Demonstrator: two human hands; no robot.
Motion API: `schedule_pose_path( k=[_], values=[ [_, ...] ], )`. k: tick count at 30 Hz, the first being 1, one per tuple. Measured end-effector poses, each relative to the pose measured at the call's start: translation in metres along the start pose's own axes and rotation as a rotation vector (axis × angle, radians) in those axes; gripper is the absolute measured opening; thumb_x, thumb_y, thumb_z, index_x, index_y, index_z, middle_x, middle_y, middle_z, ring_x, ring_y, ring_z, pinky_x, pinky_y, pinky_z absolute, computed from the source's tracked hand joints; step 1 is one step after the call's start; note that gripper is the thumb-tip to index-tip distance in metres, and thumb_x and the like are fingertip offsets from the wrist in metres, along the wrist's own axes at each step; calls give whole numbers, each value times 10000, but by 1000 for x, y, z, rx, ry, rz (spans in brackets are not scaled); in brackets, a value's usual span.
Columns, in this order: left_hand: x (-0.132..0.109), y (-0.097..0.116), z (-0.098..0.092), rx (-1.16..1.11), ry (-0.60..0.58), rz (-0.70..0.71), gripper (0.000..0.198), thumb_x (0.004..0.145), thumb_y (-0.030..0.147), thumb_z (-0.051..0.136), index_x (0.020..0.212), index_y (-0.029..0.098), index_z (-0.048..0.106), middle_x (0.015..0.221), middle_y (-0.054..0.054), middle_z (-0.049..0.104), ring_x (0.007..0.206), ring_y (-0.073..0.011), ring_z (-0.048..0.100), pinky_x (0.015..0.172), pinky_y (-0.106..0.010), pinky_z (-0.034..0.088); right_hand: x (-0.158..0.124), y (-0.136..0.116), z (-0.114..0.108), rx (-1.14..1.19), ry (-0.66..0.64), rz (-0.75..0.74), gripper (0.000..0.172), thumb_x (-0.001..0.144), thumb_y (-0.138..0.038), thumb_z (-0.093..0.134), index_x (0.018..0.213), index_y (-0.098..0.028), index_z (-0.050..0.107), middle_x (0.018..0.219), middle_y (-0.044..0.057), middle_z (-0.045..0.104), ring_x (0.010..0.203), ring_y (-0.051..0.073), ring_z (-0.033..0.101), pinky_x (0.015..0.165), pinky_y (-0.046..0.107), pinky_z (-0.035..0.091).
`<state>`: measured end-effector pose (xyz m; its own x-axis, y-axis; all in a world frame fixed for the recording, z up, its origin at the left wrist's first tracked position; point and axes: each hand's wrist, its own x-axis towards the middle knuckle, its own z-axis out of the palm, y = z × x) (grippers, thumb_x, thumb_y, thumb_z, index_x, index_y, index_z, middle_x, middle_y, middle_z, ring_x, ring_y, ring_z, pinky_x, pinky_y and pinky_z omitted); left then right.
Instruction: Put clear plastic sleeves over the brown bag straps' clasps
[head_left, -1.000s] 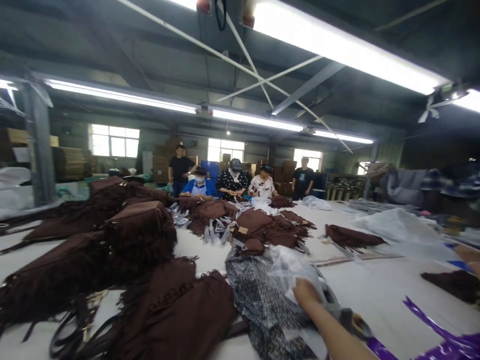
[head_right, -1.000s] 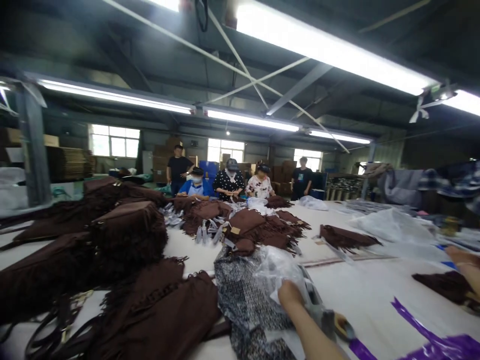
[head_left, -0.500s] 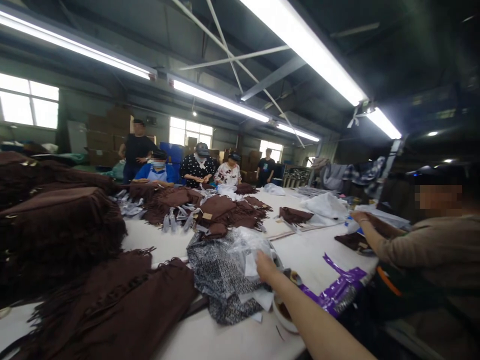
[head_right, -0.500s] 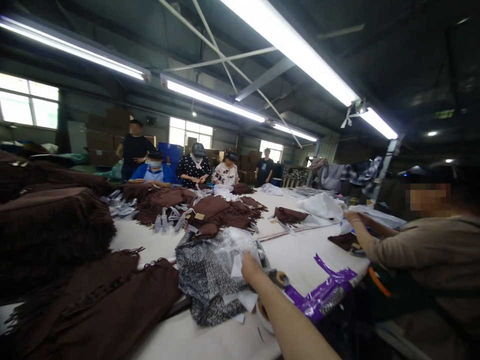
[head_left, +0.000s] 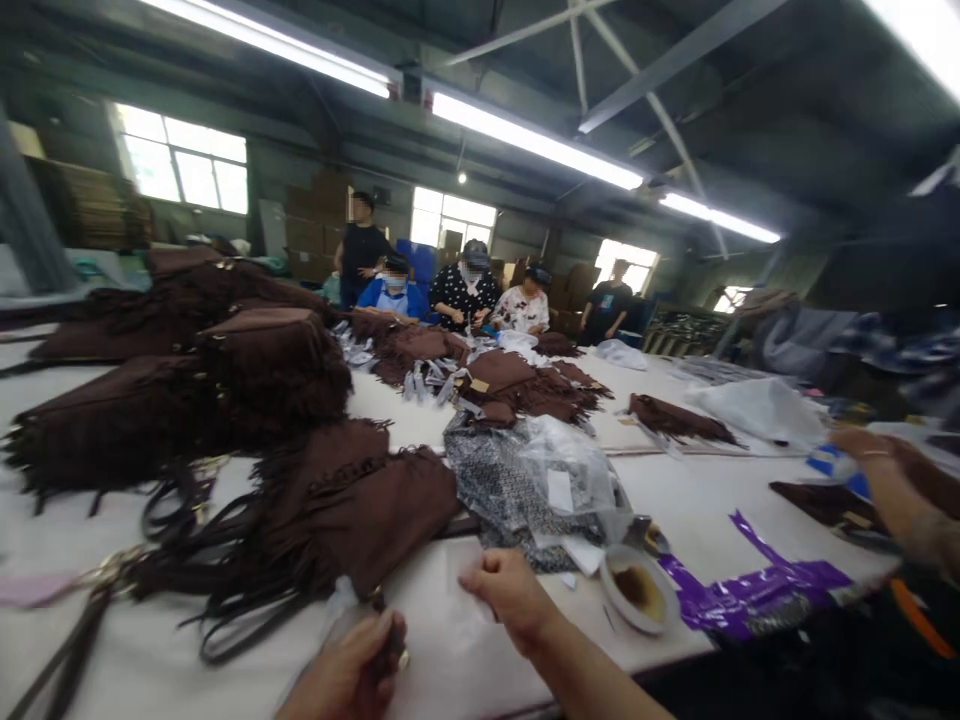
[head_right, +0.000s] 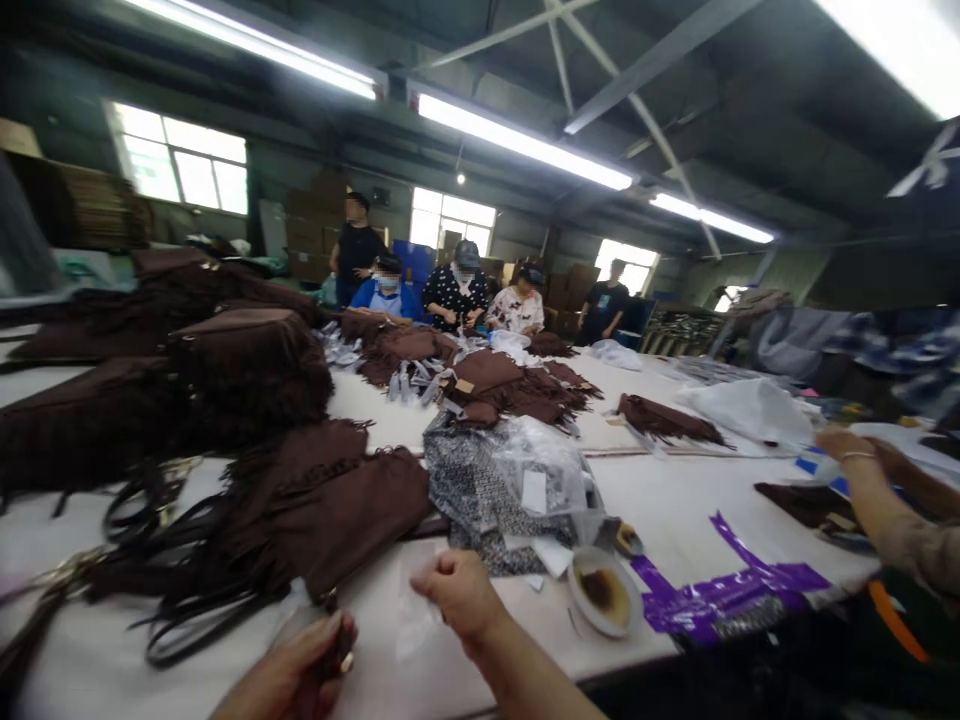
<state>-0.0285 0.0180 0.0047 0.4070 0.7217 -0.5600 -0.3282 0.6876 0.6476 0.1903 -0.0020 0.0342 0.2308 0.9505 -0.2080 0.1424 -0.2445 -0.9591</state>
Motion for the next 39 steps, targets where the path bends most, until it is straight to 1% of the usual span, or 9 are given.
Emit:
schedule_pose_path(
  k=[2, 4, 8, 11, 15, 18, 24, 27, 39],
  values=[
    [-7, 5, -3, -51, -56, -13, 384, 631, 409, 829, 861, 157, 652, 757, 3, 624, 623, -77, 566, 479, -156, 388, -13, 9, 31, 67, -107, 18, 245, 634, -350, 701, 598, -136, 588, 493, -61, 420, 465, 69, 330, 452, 207, 243],
    [-14, 10, -7, -41, -93, -12, 362, 678, 399, 798, 892, 144, 654, 761, -8, 630, 639, -84, 578, 513, -166, 404, -20, 17, 50, 78, -180, 12, 239, 632, -341, 709, 597, -128, 606, 517, -50, 452, 503, 77, 361, 487, 208, 273],
    [-22, 7, -13, 18, -126, 17, 340, 692, 390, 786, 865, 133, 645, 755, -11, 625, 649, -93, 576, 563, -184, 401, -23, 26, 65, 27, -223, -32, 286, 671, -397, 699, 612, -129, 617, 542, -43, 473, 542, 94, 400, 530, 215, 317],
    [-18, -3, -15, 133, -112, 112, 347, 705, 433, 758, 782, 119, 634, 686, 2, 591, 603, -87, 523, 547, -193, 364, -23, 26, 67, -132, -169, -105, 333, 741, -436, 643, 600, -137, 607, 554, -32, 481, 574, 111, 429, 545, 219, 327],
    [-10, -11, -15, 355, -24, 207, 391, 713, 507, 708, 685, 130, 608, 552, 26, 534, 502, -86, 419, 487, -218, 269, -18, 18, 67, -281, -97, -229, 277, 811, -368, 559, 681, -147, 663, 662, 5, 590, 670, 143, 517, 625, 236, 377],
    [-10, -9, -14, 417, -15, 209, 396, 725, 526, 681, 690, 137, 614, 562, 4, 581, 499, -95, 419, 490, -226, 264, -15, 10, 65, -266, -109, -205, 235, 791, -319, 579, 673, -152, 696, 651, 13, 623, 676, 151, 551, 648, 239, 400],
    [-19, 15, -15, 190, 18, 156, 403, 649, 485, 773, 845, 145, 682, 736, -6, 612, 687, -114, 517, 598, -210, 363, -27, 2, 61, -313, -110, -186, 152, 706, -222, 646, 572, -153, 671, 581, -8, 609, 606, 126, 546, 603, 217, 390],
    [-19, 22, -12, 92, 30, 145, 423, 593, 475, 820, 828, 151, 683, 704, 10, 577, 653, -93, 488, 583, -199, 352, -36, 4, 61, -321, -143, -167, 150, 686, -173, 645, 537, -155, 652, 557, -20, 587, 586, 113, 537, 594, 208, 386],
    [-18, 13, -7, 94, 57, 161, 488, 569, 513, 814, 837, 131, 670, 642, 36, 505, 615, -79, 444, 557, -191, 340, -36, 5, 70, -277, -167, -71, 87, 658, -197, 686, 586, -151, 702, 610, 15, 681, 607, 148, 599, 602, 227, 433]
  ],
)
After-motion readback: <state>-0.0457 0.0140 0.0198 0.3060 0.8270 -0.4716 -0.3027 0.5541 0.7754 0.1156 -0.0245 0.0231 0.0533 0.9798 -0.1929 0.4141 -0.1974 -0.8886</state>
